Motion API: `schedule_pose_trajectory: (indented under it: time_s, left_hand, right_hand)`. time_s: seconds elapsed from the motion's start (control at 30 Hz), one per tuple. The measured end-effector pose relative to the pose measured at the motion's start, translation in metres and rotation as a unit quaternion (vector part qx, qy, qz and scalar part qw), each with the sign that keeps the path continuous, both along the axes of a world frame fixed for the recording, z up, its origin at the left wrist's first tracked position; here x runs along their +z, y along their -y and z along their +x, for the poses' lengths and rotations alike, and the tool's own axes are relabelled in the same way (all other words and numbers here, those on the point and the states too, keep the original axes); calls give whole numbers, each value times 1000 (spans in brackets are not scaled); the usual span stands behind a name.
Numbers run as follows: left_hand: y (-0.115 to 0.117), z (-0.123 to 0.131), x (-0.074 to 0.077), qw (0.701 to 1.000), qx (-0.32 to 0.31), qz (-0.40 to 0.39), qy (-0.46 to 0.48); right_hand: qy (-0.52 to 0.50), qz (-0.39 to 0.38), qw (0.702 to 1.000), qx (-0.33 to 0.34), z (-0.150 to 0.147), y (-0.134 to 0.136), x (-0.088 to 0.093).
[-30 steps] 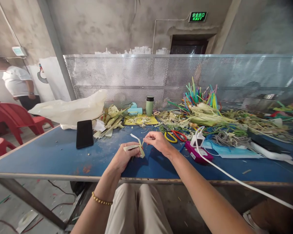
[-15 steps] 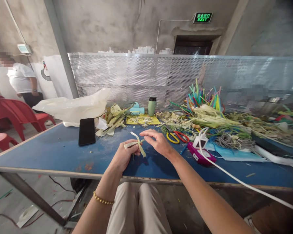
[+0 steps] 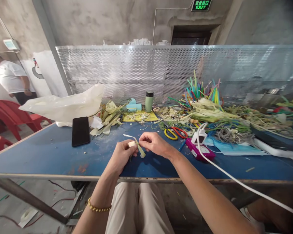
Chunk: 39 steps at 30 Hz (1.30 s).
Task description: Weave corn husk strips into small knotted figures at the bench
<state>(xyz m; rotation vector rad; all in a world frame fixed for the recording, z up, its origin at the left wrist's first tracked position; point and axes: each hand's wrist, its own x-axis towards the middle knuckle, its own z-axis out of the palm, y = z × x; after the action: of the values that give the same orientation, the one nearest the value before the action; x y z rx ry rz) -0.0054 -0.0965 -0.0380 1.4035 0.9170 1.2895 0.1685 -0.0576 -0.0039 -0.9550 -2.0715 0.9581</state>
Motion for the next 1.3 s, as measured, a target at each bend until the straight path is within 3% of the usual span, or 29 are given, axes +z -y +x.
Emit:
schedule_pose_trajectory:
  time_s: [0.37,0.57,0.7,0.87,1.3]
  left_hand:
    - [3,0,-3,1000,-3,1,21]
    - [1,2,-3,999,20,-8,32]
    - [-2,3,-3,996,19,-29,79]
    - [-2,1,-3,997,17,-32,71]
    - [0,0,3,993,-2,-64,104]
  right_hand:
    - [-6,-62,998,-5,5,0,3]
    - [33,12,999,0,7,-1,4]
    - [22,1,1000,15,5,1,6]
    - [19,29,999,21,1,5,6]
    - [8,204,979,-26,-6,6,-2]
